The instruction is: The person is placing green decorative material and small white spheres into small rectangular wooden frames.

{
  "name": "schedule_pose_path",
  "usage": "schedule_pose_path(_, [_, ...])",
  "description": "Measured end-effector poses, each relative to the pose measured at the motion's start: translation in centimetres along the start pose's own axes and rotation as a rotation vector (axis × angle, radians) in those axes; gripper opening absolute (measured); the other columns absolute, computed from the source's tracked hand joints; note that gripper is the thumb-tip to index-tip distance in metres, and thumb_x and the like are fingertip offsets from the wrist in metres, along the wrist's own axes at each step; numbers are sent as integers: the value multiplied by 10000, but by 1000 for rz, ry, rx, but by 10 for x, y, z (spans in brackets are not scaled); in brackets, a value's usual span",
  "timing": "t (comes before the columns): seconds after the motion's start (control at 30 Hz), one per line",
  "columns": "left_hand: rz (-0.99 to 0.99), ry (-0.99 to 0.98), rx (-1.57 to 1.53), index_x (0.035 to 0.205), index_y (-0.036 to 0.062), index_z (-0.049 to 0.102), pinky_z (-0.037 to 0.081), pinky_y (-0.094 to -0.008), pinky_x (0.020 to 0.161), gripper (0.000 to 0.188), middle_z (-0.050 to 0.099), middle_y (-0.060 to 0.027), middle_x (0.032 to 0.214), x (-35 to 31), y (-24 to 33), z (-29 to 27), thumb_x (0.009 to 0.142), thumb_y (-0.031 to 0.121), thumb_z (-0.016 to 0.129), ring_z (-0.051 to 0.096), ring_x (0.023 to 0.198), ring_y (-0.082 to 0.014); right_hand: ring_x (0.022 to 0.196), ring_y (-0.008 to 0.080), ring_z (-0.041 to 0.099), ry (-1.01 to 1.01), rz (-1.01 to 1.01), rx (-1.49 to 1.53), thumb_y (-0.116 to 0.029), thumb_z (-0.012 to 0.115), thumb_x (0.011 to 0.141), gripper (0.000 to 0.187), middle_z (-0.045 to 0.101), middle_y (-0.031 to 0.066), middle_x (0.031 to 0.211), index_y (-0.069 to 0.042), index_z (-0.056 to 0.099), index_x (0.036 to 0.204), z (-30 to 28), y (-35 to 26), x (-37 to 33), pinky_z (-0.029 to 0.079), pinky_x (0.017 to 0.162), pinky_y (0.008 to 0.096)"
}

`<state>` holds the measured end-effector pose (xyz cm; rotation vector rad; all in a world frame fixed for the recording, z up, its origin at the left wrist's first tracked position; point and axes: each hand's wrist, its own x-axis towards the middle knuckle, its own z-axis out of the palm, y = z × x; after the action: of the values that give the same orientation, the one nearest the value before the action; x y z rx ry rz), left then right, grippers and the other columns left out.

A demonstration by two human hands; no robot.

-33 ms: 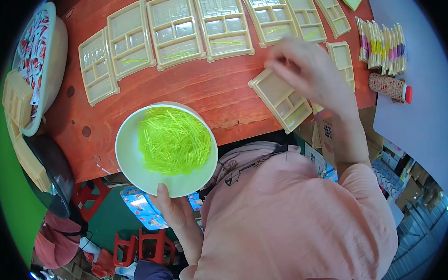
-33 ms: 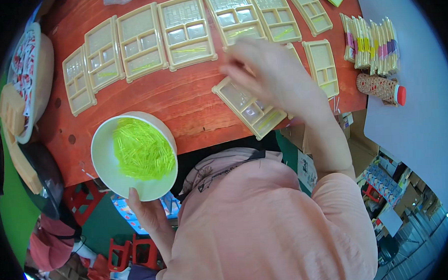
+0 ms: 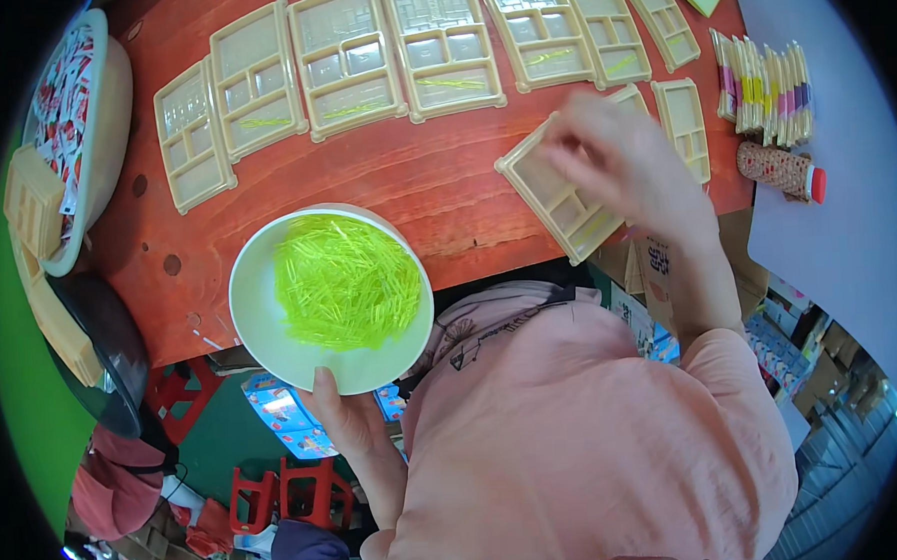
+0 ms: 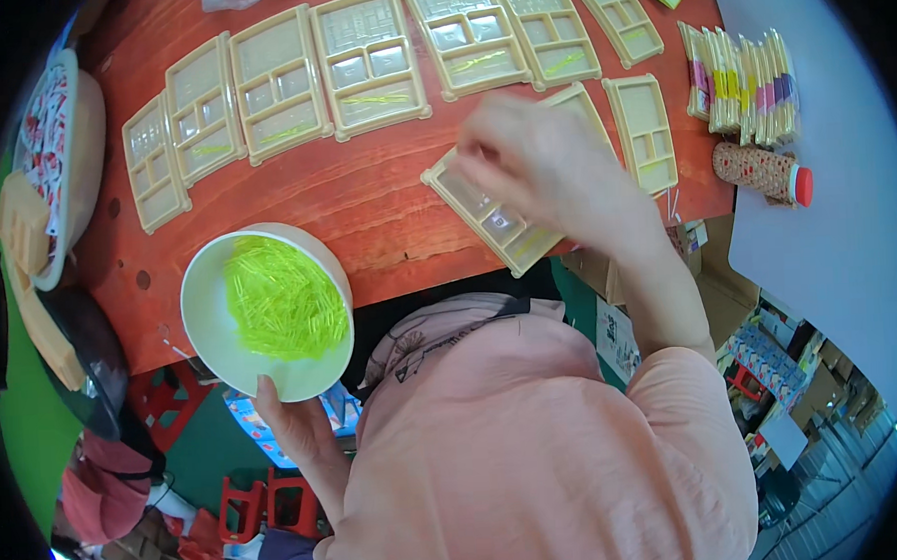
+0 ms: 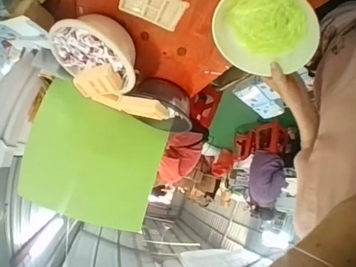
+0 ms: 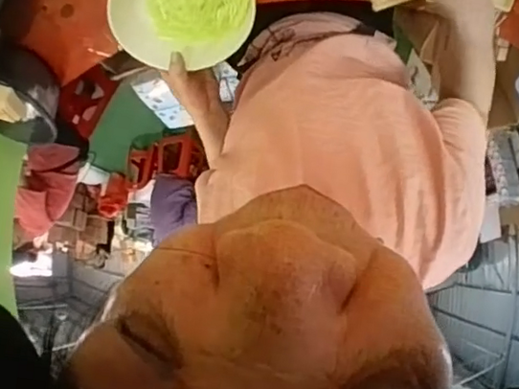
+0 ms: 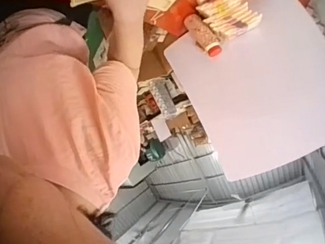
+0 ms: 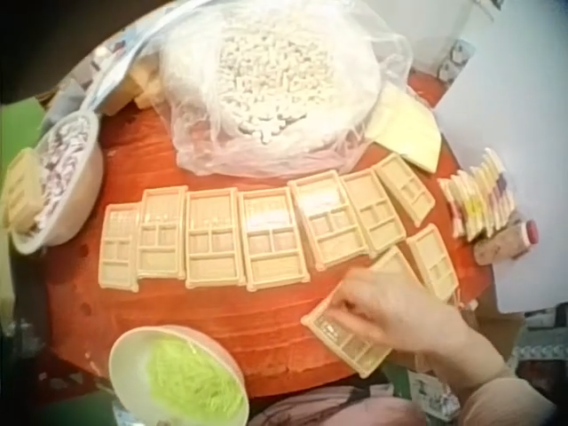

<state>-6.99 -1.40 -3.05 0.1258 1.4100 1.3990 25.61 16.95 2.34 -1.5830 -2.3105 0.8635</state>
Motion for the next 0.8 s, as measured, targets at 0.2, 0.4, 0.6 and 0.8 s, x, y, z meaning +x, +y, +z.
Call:
schedule_pose_path(0.2, [31, -14, -6, 1497, 22, 368, 490, -451, 1053, 686, 518, -154, 1428, 4, -2, 0, 929, 216, 701, 564, 1272, -289, 746, 305, 678, 161, 109, -112, -157, 723, 904, 187, 638, 111, 876, -58, 588, 986, 50, -12, -52, 531, 628, 422])
schedule_pose_path(0.4, [40, -102, 1, 1480, 43, 361, 626, -358, 681, 565, 596, -170, 1301, 4, 3, 2, 986, 150, 612, 699, 993, -262, 784, 323, 678, 302, 107, -182, -130, 696, 923, 146, 648, 114, 896, -59, 597, 1005, 59, -18, -39, 542, 645, 417])
schedule_pose_path(0.6, [133, -126, 63, 1403, 16, 365, 616, -329, 568, 445, 625, -184, 1201, -15, 2, 24, 1023, 141, 559, 719, 857, -244, 806, 299, 681, 196, -410, 120, -106, 698, 861, 135, 639, 110, 902, -47, 631, 961, 61, -99, -30, 561, 670, 387])
schedule_pose_path(0.8, [158, -165, 71, 1347, -19, 380, 617, -332, 572, 422, 623, -177, 1190, -21, -7, 21, 1021, 157, 581, 715, 854, -236, 814, 311, 721, -133, -515, -208, -86, 672, 786, 156, 661, 153, 886, 9, 683, 909, 105, -143, -8, 588, 664, 400])
